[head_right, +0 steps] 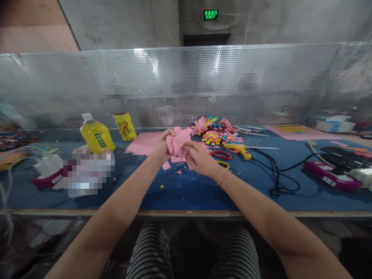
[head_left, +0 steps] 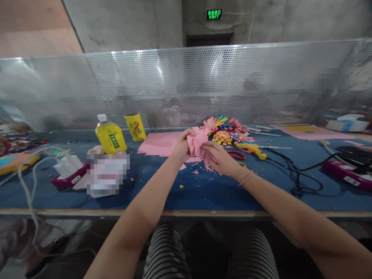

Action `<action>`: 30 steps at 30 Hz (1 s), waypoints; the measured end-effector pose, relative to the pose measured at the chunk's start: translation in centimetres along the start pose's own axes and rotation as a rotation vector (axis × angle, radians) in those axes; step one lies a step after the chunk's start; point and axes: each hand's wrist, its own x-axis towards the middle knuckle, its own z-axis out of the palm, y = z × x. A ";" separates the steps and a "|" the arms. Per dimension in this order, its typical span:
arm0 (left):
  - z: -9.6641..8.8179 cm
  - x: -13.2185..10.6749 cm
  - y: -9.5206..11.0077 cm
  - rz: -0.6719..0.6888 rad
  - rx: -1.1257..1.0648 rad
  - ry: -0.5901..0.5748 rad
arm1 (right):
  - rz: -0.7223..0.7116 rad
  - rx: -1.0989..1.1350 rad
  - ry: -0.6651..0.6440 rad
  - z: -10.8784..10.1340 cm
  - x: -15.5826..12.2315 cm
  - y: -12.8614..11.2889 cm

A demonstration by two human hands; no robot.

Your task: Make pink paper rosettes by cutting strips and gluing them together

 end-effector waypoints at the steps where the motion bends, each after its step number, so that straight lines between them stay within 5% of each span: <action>1: 0.0 0.0 0.0 0.003 -0.001 0.007 | -0.003 -0.003 0.000 0.0 0.0 0.0; 30: -0.5 0.3 -0.2 0.056 0.072 0.129 | 0.038 0.016 -0.040 -0.1 -0.1 0.7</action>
